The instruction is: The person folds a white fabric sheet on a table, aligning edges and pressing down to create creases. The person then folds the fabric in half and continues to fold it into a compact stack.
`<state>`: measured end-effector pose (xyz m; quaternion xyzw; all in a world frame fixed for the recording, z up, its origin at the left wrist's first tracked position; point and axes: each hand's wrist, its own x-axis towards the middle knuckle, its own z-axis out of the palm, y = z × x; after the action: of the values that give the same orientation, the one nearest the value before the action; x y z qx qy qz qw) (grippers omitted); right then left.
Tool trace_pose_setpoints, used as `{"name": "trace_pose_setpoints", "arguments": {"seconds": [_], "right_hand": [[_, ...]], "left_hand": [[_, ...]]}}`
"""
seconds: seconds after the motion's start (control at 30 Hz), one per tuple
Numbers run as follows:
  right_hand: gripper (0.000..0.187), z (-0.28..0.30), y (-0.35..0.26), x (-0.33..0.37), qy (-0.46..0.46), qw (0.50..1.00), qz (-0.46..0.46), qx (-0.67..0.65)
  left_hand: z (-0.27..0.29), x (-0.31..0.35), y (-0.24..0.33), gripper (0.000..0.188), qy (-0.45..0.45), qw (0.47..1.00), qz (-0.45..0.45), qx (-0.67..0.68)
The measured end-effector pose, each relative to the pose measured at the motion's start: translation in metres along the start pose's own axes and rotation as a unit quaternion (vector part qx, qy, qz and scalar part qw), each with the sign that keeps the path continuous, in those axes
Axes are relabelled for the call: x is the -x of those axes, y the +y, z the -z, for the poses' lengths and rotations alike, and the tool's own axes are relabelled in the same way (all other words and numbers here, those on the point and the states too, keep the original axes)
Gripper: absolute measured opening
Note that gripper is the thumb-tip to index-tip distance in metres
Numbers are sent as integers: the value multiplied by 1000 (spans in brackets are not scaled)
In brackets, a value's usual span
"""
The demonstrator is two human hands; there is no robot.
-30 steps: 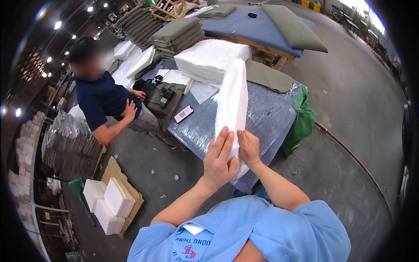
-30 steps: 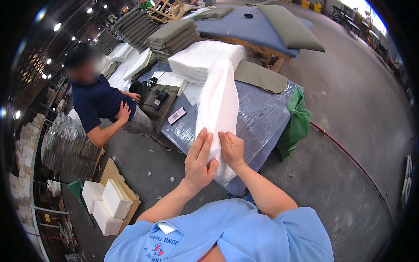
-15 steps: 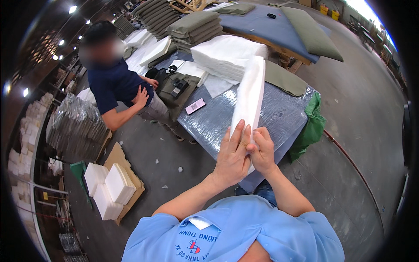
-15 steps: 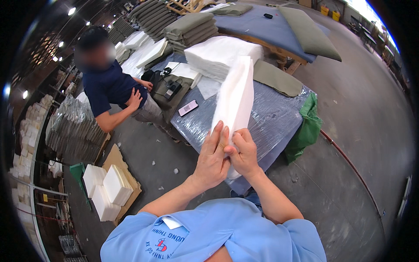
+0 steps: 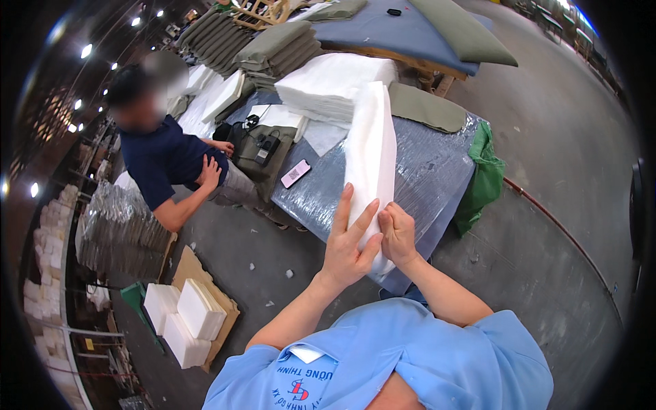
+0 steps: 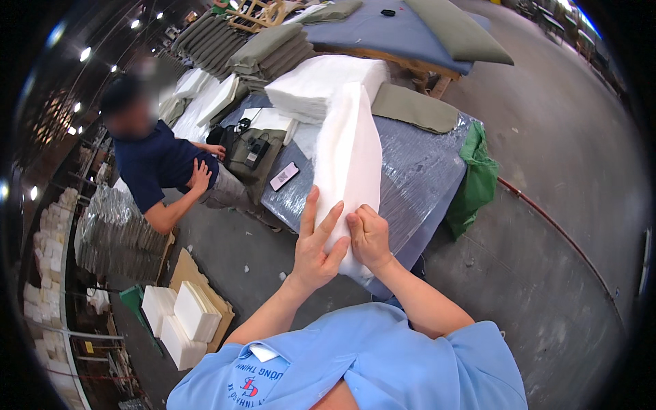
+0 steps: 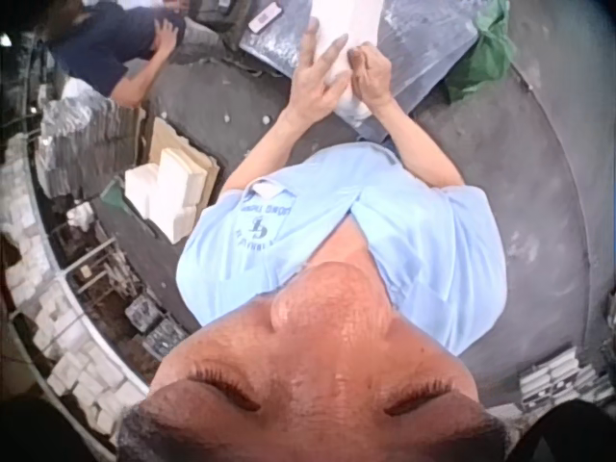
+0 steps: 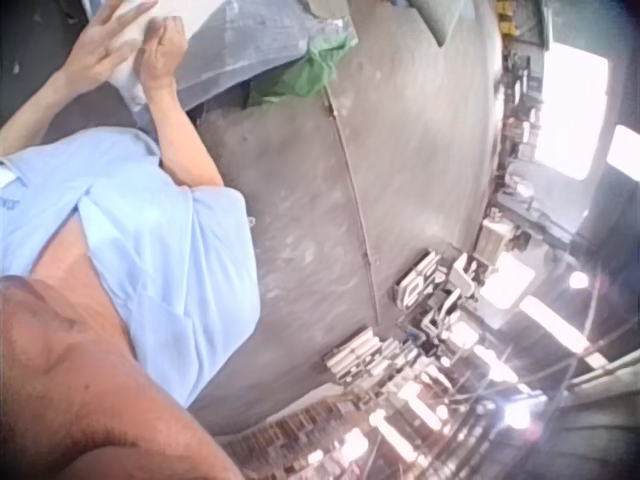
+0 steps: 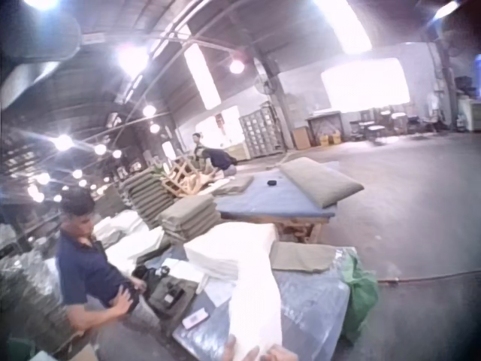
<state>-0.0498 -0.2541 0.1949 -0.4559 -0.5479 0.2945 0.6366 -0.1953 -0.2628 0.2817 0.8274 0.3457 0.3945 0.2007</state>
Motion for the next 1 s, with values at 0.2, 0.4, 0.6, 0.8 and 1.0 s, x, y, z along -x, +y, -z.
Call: {"name": "trace_pose_setpoints", "arguments": {"seconds": [0.2, 0.4, 0.6, 0.8, 1.0], "right_hand": [[40, -6, 4, -7, 6, 998, -47, 46], [35, 5, 51, -7, 25, 974, -215, 67], [42, 18, -6, 5, 19, 998, -44, -42], [27, 14, -11, 24, -90, 995, 48, 7], [15, 16, 6, -3, -119, 988, 86, 45]], "left_hand": [[3, 3, -3, 58, 31, 998, 4, -56], [8, 6, -11, 61, 41, 997, -9, -66], [10, 13, -14, 62, 46, 997, 10, -61], [5, 11, -16, 64, 43, 998, 6, -43], [7, 11, -14, 69, 12, 999, -16, -47]]}}
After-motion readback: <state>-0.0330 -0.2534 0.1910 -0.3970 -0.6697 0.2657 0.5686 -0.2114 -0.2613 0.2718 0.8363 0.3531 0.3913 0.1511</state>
